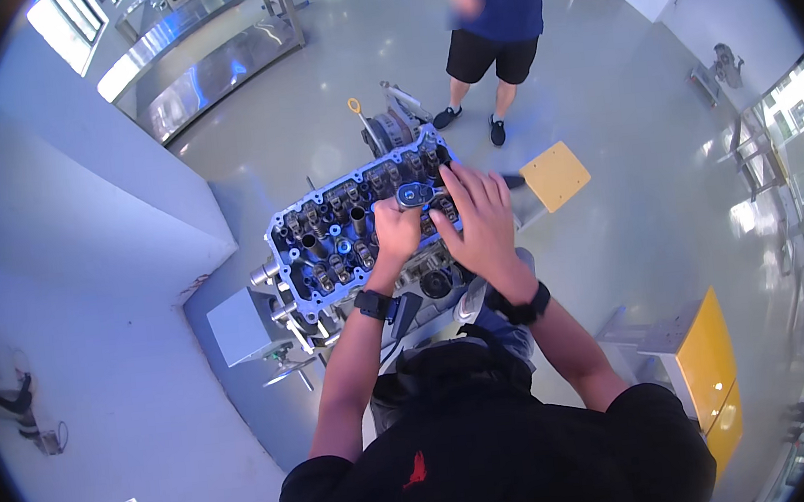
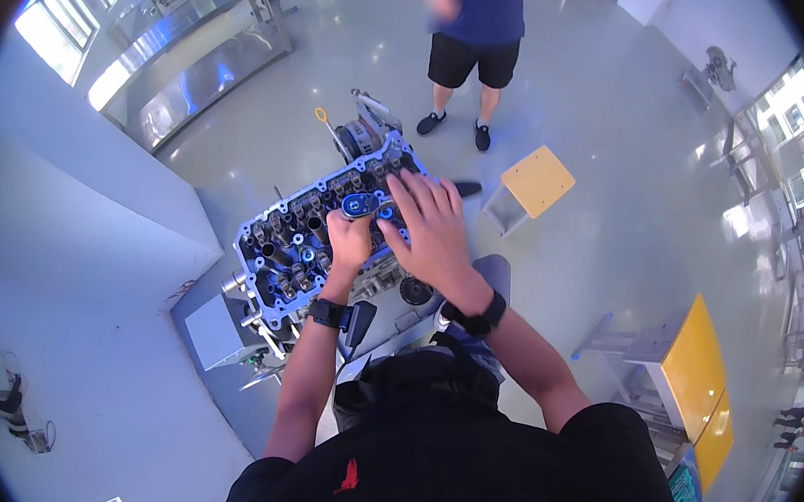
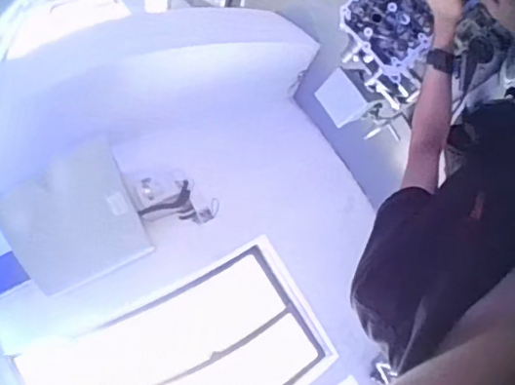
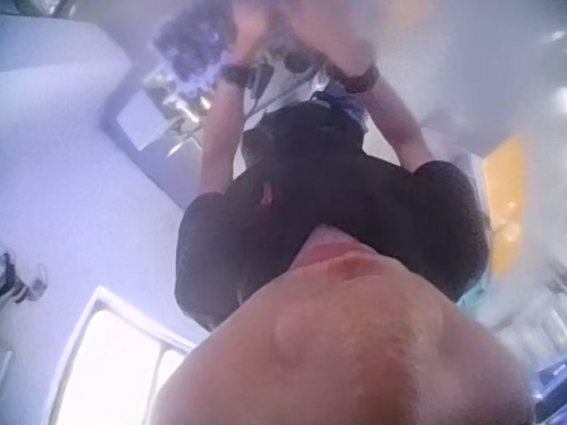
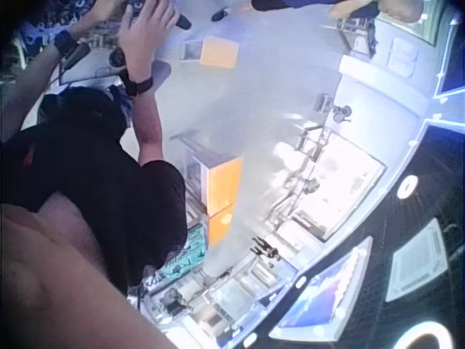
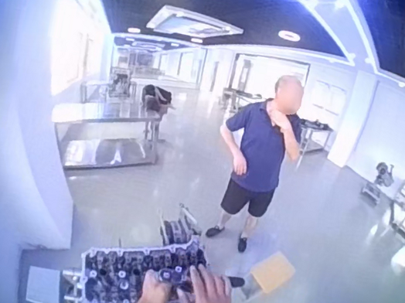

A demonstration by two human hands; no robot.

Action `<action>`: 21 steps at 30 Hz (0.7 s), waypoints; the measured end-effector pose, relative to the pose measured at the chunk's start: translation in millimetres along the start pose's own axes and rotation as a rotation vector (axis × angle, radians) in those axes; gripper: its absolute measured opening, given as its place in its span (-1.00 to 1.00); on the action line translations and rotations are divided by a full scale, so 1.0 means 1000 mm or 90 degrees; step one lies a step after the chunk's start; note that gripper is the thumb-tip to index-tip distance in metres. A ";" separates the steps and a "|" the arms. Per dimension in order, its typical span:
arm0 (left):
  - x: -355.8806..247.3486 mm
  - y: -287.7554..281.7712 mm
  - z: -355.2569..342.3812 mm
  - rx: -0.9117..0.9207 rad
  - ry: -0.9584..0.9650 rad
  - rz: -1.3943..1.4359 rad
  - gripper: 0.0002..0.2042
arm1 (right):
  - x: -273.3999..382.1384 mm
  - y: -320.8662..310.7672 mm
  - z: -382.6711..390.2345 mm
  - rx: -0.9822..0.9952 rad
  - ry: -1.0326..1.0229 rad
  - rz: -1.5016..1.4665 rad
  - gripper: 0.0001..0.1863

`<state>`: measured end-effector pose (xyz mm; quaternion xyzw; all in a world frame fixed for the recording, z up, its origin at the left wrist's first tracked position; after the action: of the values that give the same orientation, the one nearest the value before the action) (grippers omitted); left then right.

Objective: Using a ratchet and socket to tighten or loosen bolts on an engine cylinder head assembly.

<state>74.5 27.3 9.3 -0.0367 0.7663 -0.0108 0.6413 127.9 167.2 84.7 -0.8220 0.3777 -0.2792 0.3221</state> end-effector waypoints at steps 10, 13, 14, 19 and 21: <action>0.006 -0.015 0.006 -0.021 0.000 -0.025 -0.75 | 0.064 -0.052 0.056 0.184 0.002 -0.175 -0.51; -0.001 -0.015 0.001 0.041 -0.062 0.083 -0.77 | 0.023 -0.053 0.039 0.139 -0.155 -0.033 -0.53; 0.008 -0.017 0.001 0.056 -0.042 0.139 -0.79 | 0.010 -0.050 0.034 0.125 -0.159 0.009 -0.52; 0.000 -0.013 -0.009 0.179 -0.141 0.068 -0.86 | -0.070 -0.019 -0.004 0.097 -0.096 0.150 -0.50; 0.000 -0.018 -0.014 0.206 -0.149 0.077 -0.86 | -0.082 -0.009 -0.019 -0.014 -0.037 0.139 -0.49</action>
<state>61.8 9.0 13.3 0.1119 0.6759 -0.0906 0.7228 72.3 231.2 85.6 -0.7871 0.4586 -0.2145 0.3523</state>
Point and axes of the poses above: each hand's wrist, its own z-axis away from the middle knuckle, its own y-axis out of the palm, x = y × z, the point moved 2 cm from there along -z, towards the middle knuckle, and after that the axes turned 7 degrees about -y, right-handed, at the moved point
